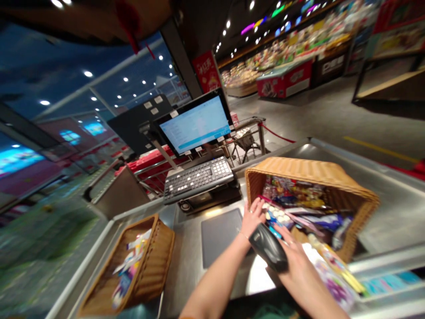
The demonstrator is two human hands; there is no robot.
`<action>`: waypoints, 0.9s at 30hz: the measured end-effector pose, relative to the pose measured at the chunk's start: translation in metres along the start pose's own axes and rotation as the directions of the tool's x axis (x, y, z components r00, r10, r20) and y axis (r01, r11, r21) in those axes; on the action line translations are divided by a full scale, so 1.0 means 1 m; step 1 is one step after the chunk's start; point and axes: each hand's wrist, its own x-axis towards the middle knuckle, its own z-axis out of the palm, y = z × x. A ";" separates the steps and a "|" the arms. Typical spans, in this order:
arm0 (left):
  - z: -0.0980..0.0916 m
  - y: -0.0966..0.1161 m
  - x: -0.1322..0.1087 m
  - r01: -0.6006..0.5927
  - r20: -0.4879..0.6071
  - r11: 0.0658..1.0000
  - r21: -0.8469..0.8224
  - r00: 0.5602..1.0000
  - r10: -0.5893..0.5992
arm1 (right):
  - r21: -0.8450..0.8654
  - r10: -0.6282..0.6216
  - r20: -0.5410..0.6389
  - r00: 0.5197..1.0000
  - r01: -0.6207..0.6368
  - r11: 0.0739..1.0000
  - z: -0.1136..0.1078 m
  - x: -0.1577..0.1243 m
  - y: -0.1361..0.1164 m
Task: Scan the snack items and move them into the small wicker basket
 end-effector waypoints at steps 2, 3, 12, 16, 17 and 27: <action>0.000 -0.002 -0.011 0.060 -0.020 0.998 0.001 0.998 -0.060 | 0.007 -0.004 0.003 1.000 0.004 1.000 0.001 -0.001 0.000; -0.001 -0.001 -0.016 0.107 -0.028 0.994 0.000 0.994 -0.107 | 0.012 -0.011 0.003 1.000 0.011 1.000 0.002 -0.001 0.001; 0.003 0.025 -0.038 0.669 -0.056 0.733 -0.121 0.733 -0.678 | -0.060 -0.121 -0.007 0.993 0.120 0.991 0.024 0.000 0.020; 0.012 0.028 -0.030 0.635 -0.020 0.762 -0.127 0.767 -0.642 | -0.044 -0.089 -0.024 0.996 0.088 0.995 0.021 -0.002 0.011; 0.013 0.029 -0.028 0.627 -0.012 0.768 -0.129 0.774 -0.633 | -0.038 -0.085 -0.024 0.996 0.084 0.996 0.020 -0.003 0.009; 0.009 0.035 0.008 0.642 0.056 0.767 0.011 0.765 -0.641 | -0.009 -0.071 -0.024 0.997 0.071 0.997 0.017 -0.005 0.010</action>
